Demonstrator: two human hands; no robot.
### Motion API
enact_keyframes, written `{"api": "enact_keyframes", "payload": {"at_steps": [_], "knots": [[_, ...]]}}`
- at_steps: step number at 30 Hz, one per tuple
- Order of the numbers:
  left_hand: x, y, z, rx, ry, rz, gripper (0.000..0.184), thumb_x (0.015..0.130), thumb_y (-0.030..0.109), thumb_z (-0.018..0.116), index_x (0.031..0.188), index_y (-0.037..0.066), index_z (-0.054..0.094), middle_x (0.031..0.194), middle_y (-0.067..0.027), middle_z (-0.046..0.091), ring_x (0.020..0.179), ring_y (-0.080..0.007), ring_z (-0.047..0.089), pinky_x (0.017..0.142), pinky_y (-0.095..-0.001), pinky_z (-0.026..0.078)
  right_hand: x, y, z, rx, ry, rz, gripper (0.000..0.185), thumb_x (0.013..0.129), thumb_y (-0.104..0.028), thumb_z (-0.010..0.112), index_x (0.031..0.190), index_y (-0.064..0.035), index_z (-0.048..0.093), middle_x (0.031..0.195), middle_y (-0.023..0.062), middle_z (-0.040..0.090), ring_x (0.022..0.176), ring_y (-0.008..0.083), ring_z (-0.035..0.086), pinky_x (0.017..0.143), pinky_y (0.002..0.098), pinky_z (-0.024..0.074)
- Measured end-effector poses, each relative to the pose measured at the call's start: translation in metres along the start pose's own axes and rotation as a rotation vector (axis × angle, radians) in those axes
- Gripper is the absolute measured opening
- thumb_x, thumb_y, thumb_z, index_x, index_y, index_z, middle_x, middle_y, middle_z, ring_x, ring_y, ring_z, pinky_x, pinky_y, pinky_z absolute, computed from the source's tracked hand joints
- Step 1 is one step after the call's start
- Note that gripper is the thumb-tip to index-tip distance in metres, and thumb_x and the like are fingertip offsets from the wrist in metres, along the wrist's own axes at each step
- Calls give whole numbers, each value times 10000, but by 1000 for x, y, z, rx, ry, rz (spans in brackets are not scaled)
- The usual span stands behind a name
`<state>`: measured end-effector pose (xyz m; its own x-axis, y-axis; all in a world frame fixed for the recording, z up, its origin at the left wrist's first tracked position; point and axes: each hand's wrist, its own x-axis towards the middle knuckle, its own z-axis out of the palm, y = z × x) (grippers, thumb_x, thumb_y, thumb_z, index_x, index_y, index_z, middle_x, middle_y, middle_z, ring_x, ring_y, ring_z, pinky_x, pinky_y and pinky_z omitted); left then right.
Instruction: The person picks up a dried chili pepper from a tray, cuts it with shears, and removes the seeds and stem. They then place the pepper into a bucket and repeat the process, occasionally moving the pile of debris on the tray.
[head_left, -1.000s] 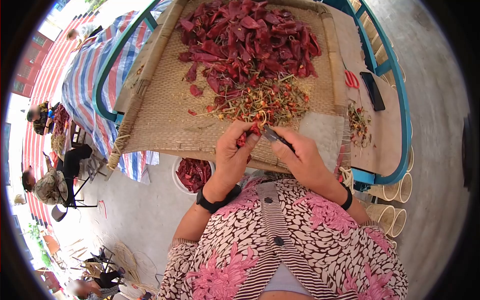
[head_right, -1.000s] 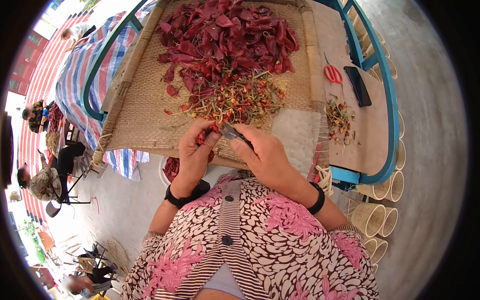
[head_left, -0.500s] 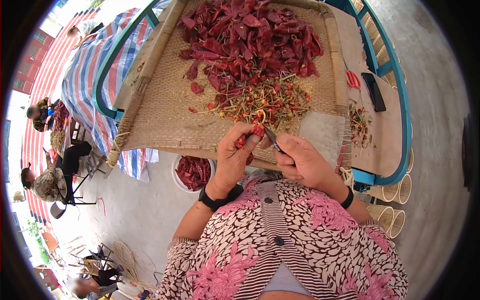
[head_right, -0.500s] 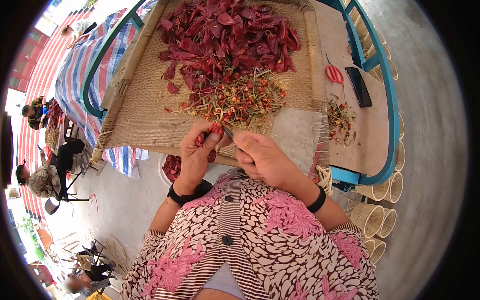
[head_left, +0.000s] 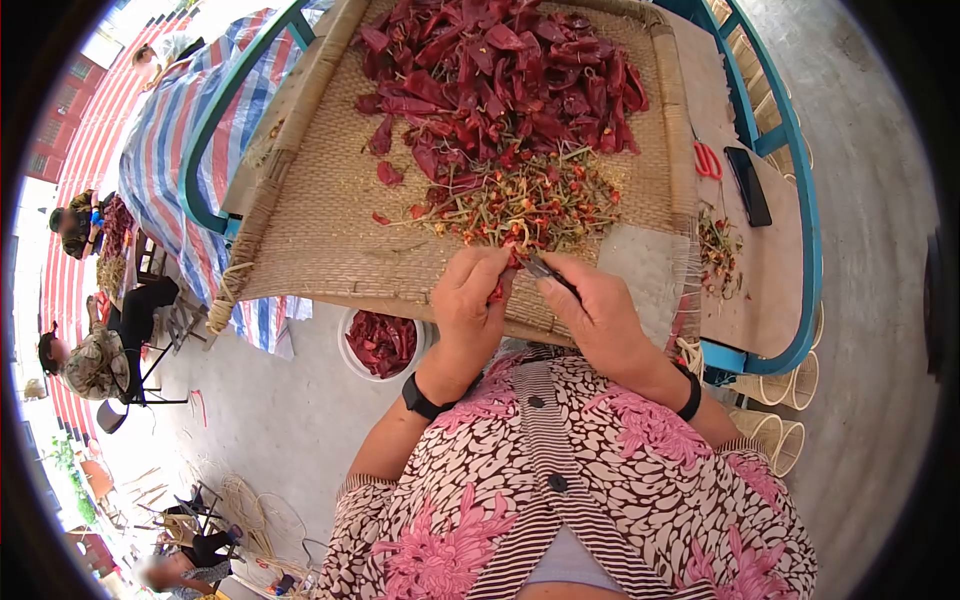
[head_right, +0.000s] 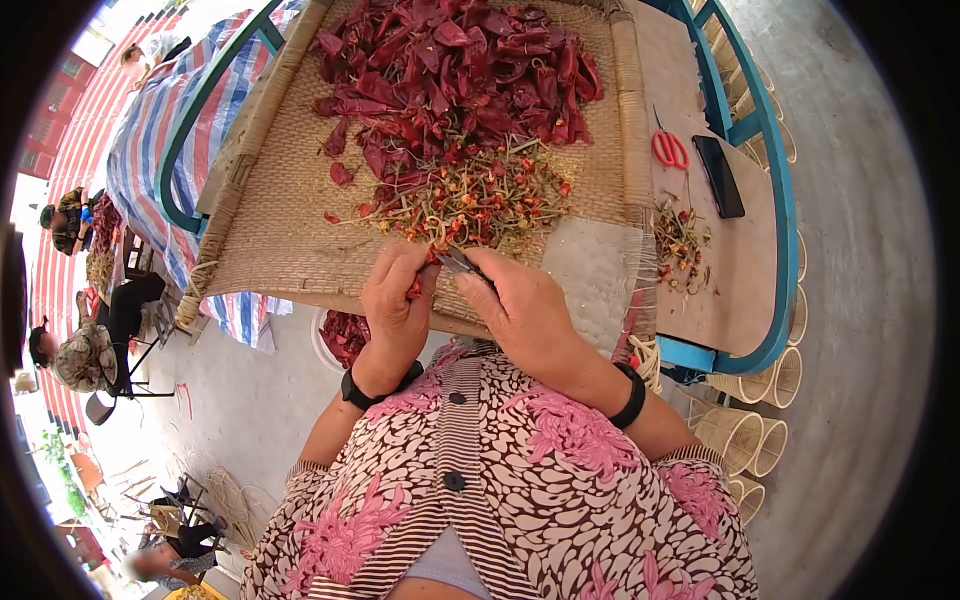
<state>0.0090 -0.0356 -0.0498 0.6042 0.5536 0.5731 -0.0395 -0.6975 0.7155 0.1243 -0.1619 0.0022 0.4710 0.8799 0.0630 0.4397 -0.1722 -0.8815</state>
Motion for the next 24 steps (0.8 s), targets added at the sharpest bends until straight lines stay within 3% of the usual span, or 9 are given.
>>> {"api": "enact_keyframes", "payload": {"at_steps": [2, 8, 11, 14, 17, 20, 24], "knots": [[-2, 0, 3, 58, 20, 17, 245, 804, -58, 664, 1036, 10, 626, 933, -126, 625, 822, -279, 608, 694, -341, 482, 0, 4, 2, 4, 28, -21, 322, 972, -270, 546, 1143, 1, 576, 782, 123, 630, 698, 247, 619, 618, 340, 456], [-1, 3, 5, 3, 36, 1, 257, 816, -40, 677, 1063, 6, 625, 942, -121, 630, 839, -265, 609, 718, -325, 485, 3, 9, -12, 917, -303, 580, 272, 1002, -342, 504, 1057, -82, 564, 658, -55, 450, 465, 29, 373, 415, 203, 293], [-3, 1, 7, -139, 44, -64, 232, 840, -22, 672, 1065, 10, 628, 916, -97, 615, 817, -211, 586, 695, -294, 466, 5, 6, -13, 1176, -334, 733, 248, 1006, -350, 490, 1033, -108, 539, 635, -60, 383, 414, 21, 276, 357, 194, 237], [-5, 1, 4, -325, 36, -233, 184, 870, 10, 657, 1052, 19, 638, 873, -72, 589, 779, -155, 547, 661, -262, 436, 10, 13, -14, 1397, -474, 766, 256, 1006, -357, 486, 1059, -111, 534, 638, -57, 388, 405, 21, 277, 336, 202, 238], [2, 3, 1, -338, 23, -273, 198, 842, -20, 658, 1037, 14, 643, 849, -101, 615, 736, -179, 574, 634, -277, 438, 7, 12, -7, 1246, -354, 702, 264, 1004, -338, 496, 1111, -103, 553, 637, -51, 409, 419, 25, 301, 369, 190, 241], [5, 3, -2, -165, -17, -250, 175, 839, 15, 667, 1011, 10, 632, 801, -96, 601, 669, -174, 559, 592, -279, 425, 4, 15, 2, 729, -164, 494, 286, 993, -298, 525, 1142, -62, 586, 667, -17, 501, 472, 74, 427, 438, 215, 325], [15, 11, -9, -164, -122, -429, 120, 853, 66, 653, 945, 0, 615, 712, -70, 548, 613, -124, 494, 556, -270, 403, 1, 16, 12, 142, 54, 128, 303, 978, -258, 550, 1135, -5, 604, 747, 17, 586, 636, 125, 552, 573, 279, 433]]}}
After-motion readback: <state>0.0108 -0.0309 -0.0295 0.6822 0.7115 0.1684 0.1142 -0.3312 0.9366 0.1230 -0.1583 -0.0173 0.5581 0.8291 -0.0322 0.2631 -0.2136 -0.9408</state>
